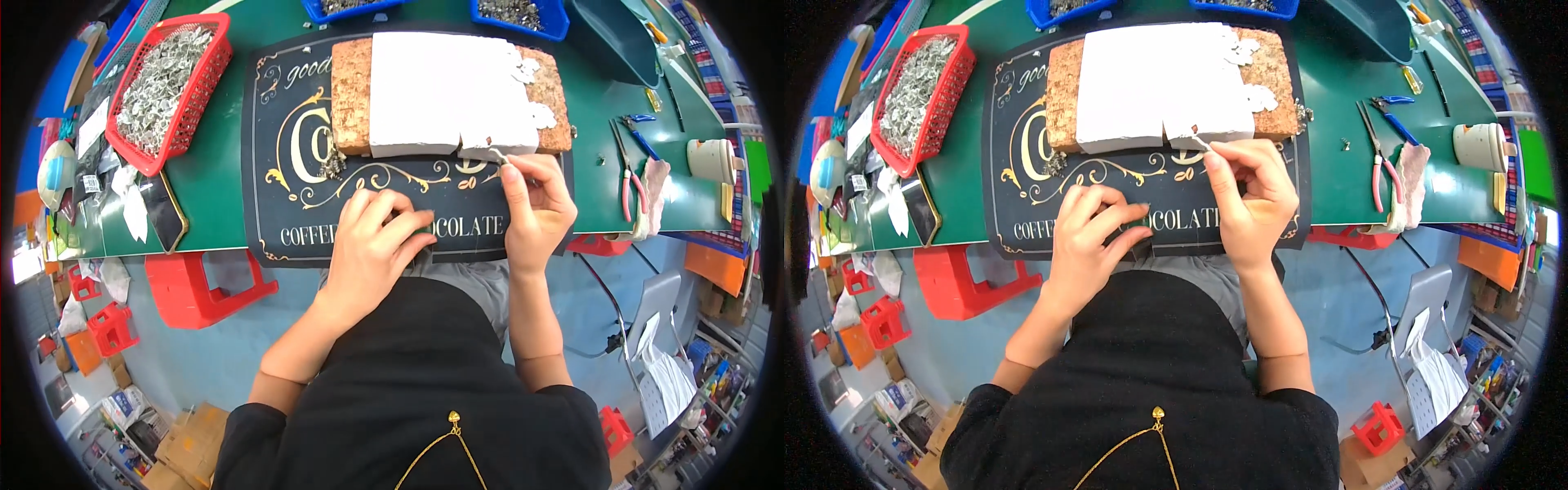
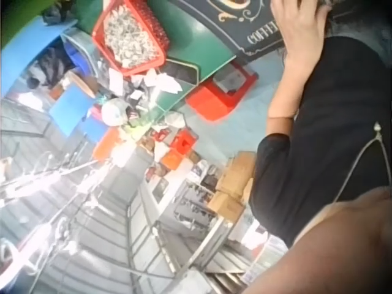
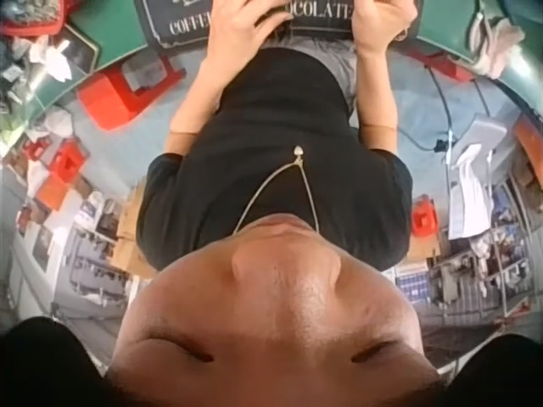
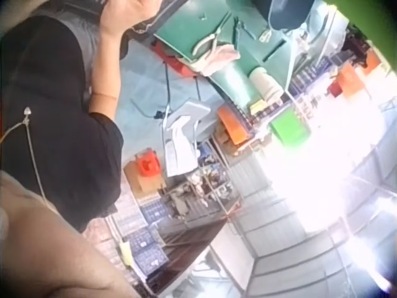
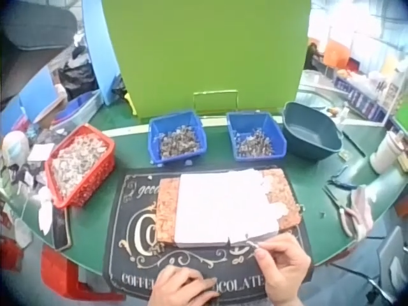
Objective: Assembling small components onto a rectangular board at a workbench.
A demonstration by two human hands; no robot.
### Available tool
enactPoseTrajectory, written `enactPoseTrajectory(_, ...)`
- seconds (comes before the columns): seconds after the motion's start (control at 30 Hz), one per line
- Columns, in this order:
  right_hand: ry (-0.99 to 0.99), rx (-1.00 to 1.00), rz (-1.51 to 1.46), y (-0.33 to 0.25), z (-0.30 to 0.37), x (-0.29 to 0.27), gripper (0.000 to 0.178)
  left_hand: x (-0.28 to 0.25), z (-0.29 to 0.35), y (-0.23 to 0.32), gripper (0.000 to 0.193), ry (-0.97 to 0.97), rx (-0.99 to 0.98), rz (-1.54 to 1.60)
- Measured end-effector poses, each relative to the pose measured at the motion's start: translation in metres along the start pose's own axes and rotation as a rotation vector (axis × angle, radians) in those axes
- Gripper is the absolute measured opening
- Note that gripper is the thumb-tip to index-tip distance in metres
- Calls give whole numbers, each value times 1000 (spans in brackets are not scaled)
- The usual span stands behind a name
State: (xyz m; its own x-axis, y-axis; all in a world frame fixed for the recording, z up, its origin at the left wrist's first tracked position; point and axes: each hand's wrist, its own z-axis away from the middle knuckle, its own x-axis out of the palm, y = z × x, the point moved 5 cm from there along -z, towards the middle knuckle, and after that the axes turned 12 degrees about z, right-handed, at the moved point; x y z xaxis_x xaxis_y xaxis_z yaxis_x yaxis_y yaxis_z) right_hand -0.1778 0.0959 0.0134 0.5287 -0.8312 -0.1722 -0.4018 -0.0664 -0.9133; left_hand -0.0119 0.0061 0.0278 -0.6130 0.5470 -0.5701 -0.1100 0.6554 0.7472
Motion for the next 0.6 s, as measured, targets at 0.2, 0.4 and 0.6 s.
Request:
enactPoseTrajectory(0.2,-179,229,-173,-6,9,9,10,-6,8,1,21,128,-33,156)
enactPoseTrajectory(0.4,-317,353,-392,-20,23,30,9,-21,-8,18,28,373,278,50)
enactPoseTrajectory(0.6,-341,342,-376,-23,24,39,9,-20,-11,16,35,405,384,-112)
